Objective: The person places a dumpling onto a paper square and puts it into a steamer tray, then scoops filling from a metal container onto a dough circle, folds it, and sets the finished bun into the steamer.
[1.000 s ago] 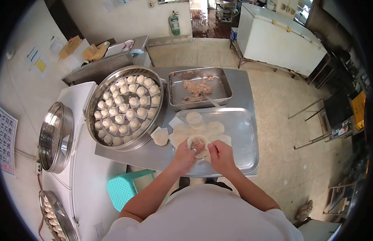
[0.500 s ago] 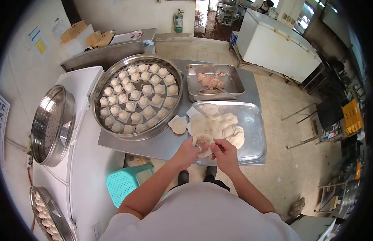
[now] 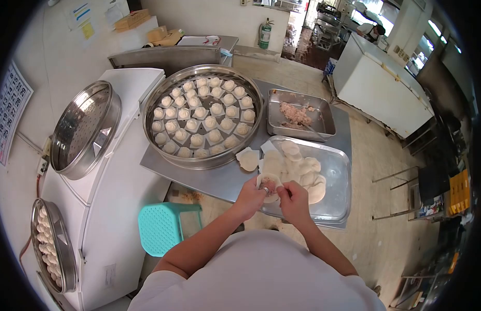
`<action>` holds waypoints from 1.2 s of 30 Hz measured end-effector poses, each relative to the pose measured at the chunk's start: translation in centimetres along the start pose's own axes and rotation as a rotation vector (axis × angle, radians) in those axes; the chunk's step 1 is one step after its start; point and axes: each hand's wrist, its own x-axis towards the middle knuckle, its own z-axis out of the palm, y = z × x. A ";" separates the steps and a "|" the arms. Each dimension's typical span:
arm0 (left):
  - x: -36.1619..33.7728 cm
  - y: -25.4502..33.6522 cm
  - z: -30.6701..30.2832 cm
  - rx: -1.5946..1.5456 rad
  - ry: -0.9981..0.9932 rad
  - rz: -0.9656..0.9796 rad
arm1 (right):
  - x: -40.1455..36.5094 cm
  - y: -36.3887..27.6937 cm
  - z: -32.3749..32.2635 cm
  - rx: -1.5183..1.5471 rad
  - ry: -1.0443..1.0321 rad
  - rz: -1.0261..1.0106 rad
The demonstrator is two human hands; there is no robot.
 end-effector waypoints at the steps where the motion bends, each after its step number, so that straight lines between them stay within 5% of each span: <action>1: 0.1 -0.3 0.3 0.009 0.013 0.014 | 0.1 -0.2 -0.6 -0.079 0.001 -0.061; 5: 0.2 -0.9 2.3 0.040 0.061 0.000 | -0.2 0.0 -2.7 -0.116 0.030 -0.182; 14: 0.3 -0.4 7.1 0.064 -0.059 -0.016 | -0.2 0.6 -7.6 0.451 -0.074 0.150; 18: 1.1 -0.2 7.1 0.222 -0.172 -0.023 | -0.3 0.5 -9.0 0.388 -0.082 0.167; 21: 1.2 0.5 7.5 0.128 -0.107 -0.189 | -0.2 0.6 -9.6 0.380 -0.095 0.207; 23: 1.7 -0.2 6.9 -0.237 -0.153 -0.266 | 0.0 0.9 -9.4 0.404 -0.064 0.224; 24: 1.7 -0.1 7.0 -0.420 -0.177 -0.302 | 0.2 1.2 -9.2 0.363 -0.040 0.195; 36: 1.4 -0.8 8.6 -0.094 0.108 -0.162 | 0.4 2.8 -7.5 0.003 0.035 -0.138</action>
